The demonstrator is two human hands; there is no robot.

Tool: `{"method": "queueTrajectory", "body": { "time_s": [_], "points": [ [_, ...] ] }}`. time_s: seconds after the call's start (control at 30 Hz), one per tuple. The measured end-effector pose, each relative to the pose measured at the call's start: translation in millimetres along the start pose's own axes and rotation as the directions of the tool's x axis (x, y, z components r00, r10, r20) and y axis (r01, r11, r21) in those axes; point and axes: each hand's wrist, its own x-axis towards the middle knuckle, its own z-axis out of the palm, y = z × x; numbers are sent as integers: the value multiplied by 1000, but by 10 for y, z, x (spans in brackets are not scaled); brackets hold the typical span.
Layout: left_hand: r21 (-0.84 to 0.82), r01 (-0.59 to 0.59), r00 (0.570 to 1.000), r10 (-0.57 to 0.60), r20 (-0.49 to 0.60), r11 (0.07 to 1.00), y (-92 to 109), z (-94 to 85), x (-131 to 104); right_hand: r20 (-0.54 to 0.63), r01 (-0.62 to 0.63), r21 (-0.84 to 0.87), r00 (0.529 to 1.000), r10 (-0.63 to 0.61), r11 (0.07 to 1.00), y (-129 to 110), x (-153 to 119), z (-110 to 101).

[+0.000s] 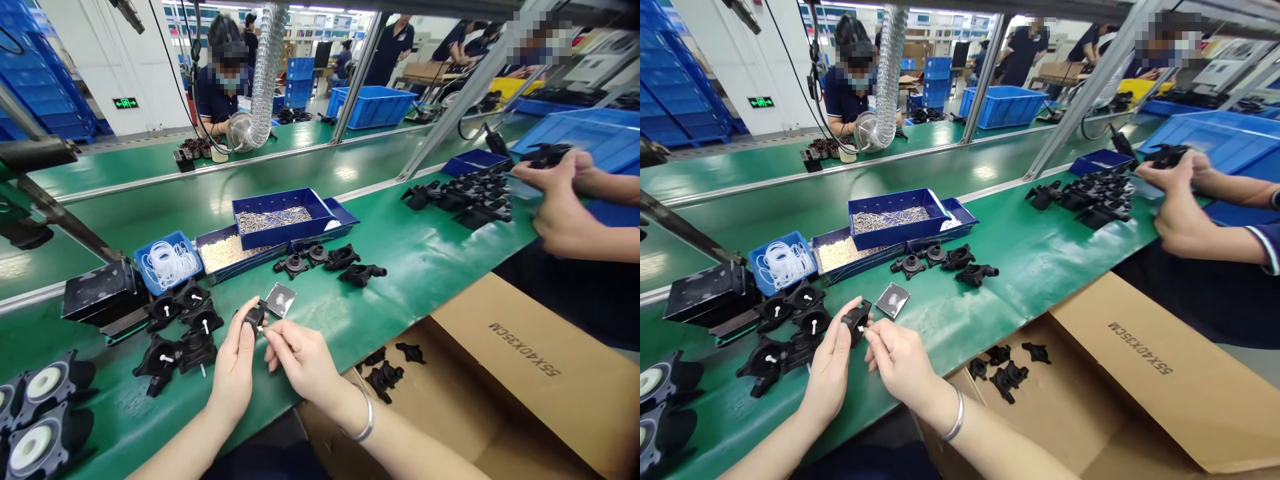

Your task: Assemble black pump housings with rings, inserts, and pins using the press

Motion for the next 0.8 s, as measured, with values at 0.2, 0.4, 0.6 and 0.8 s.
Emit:
{"method": "queueTrajectory", "body": {
  "time_s": [0.2, 0.4, 0.6, 0.8],
  "points": [
    [70, -82, 997, 82, -3, 994, -9, -5, 59, -15, 44, -30, 999, -45, 999, 103, 34, 28],
    [50, -99, 995, 99, 12, 994, 63, 29, 118, -62, -26, 125, 998, 33, 992, 124, 83, 85],
    [21, -85, 988, 82, 128, 996, 245, -18, 225, -10, -69, 201, 997, 72, 977, 81, 152, -55],
    [53, -28, 985, 19, 172, 998, 211, -20, 205, 71, -111, 140, 992, 101, 984, 62, 123, -168]
  ]
}}
